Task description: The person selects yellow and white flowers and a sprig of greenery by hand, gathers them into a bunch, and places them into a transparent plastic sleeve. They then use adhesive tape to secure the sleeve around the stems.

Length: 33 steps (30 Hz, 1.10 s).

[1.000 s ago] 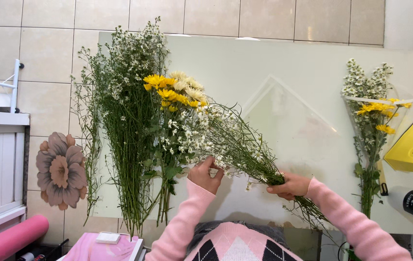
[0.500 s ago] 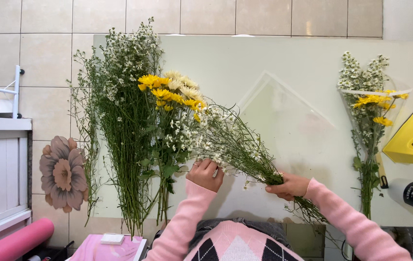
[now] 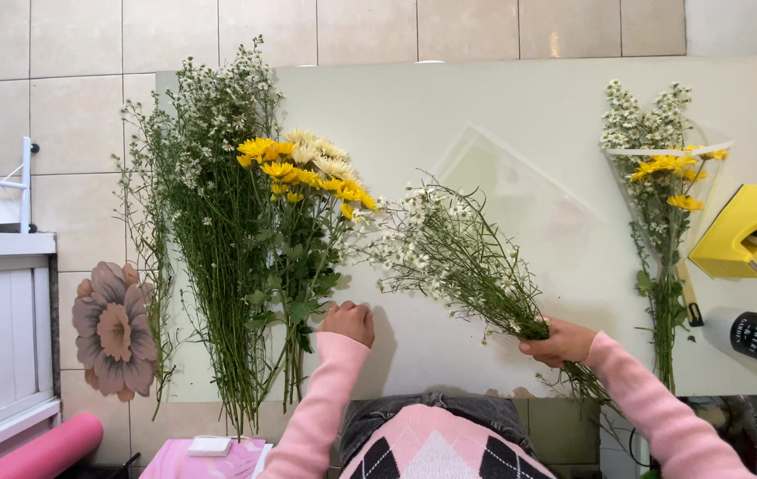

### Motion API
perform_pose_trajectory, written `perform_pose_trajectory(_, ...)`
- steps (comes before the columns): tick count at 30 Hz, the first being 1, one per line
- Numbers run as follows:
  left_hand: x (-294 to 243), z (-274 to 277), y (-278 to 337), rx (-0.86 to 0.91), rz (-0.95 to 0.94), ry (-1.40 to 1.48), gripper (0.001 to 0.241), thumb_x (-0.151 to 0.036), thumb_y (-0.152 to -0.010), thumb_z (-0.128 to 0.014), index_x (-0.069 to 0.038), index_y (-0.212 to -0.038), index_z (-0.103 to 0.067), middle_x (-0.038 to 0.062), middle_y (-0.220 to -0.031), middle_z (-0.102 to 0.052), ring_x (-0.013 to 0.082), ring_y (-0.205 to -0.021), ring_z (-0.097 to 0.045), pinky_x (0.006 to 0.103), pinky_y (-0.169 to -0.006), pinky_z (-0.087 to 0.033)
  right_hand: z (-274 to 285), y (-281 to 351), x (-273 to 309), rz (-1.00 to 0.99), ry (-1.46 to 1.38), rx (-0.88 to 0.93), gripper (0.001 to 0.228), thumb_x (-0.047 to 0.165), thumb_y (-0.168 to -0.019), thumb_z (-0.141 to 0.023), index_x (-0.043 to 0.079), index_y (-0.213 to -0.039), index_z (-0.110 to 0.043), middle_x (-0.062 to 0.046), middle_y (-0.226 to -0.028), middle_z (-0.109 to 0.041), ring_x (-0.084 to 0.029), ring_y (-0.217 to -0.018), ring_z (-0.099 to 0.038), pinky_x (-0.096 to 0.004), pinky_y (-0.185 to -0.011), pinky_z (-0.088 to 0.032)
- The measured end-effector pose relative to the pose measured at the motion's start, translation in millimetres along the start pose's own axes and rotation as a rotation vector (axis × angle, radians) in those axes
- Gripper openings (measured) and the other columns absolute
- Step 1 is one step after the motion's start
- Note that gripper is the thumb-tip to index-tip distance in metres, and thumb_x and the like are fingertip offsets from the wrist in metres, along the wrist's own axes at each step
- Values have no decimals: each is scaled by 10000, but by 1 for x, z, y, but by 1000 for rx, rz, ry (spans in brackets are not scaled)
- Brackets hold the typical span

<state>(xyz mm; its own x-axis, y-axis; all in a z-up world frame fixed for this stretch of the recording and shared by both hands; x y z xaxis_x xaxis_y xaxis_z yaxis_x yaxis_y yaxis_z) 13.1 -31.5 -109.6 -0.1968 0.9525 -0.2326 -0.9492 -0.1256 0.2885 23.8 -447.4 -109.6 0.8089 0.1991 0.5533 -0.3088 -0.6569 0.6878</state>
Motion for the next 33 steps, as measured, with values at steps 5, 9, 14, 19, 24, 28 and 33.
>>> perform_pose_trajectory(5,-55,104,30,462,115,-42,732,-486,-902,-740,-162,-1507,-485,211,-1625,-333,435,-1212,-631,566,-959,-581,3,11,-5,105,3,90,353,3,-906,-810,-55,-637,-588,-99,-365,-400,-204,-256,-429,-323,-292,-410)
perform_pose_trajectory(9,-89,102,26,262,-139,601,628,-563,-799,-791,-15,-1085,-686,217,-1017,-754,483,-986,-701,623,-888,-545,-11,9,1,134,10,213,336,54,-867,-878,-35,-660,-629,-96,-387,-461,-194,-267,-474,-318,-304,-440)
perform_pose_trajectory(14,-71,-29,-46,545,298,1762,648,-487,-1028,-479,44,-1397,-526,249,-1316,-629,543,-1085,-575,440,-969,-539,-44,0,24,121,114,212,326,41,-891,-869,-63,-676,-647,-107,-381,-475,-183,-262,-457,-293,-310,-409)
perform_pose_trajectory(19,-132,227,-52,692,17,1881,1156,-882,-829,-252,18,-1538,-407,313,-1588,-372,576,-1359,-415,666,-1091,-386,-71,25,59,-30,285,64,303,54,-933,-829,-36,-705,-652,-81,-394,-482,-153,-269,-437,-255,-303,-378)
perform_pose_trajectory(24,-93,168,-88,908,-434,1538,809,-285,-800,-810,-16,-1472,-448,201,-971,-708,322,-886,-732,338,-696,-605,-55,26,32,-69,324,49,283,36,-913,-869,-26,-703,-689,-84,-384,-519,-138,-267,-484,-229,-285,-390)
perform_pose_trajectory(28,-118,189,-76,940,-513,1274,712,-20,-709,-912,-2,-1318,-543,92,-734,-722,306,-936,-737,397,-904,-561,-53,21,21,-127,393,76,381,82,-914,-878,5,-636,-628,-58,-389,-490,-123,-287,-462,-224,-301,-379)
perform_pose_trajectory(33,-135,199,-70,1228,-563,1573,626,123,-840,-755,-68,-1352,-449,70,-915,-652,202,-897,-728,278,-782,-607,-52,23,24,-261,602,70,374,302,-945,-827,132,-802,-526,20,-583,-490,-91,-455,-430,-242,-404,-338)
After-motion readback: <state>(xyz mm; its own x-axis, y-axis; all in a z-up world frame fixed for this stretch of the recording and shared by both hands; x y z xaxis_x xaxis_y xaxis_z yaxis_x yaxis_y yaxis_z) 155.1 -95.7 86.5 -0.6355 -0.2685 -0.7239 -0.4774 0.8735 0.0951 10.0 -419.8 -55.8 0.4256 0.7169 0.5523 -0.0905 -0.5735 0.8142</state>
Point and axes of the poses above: each hand's wrist, its own y-axis away from the middle knuckle, its own z-axis out of the back of the hand, x = y × z, the point moved 7 cm from there along -y, towards the middle knuckle
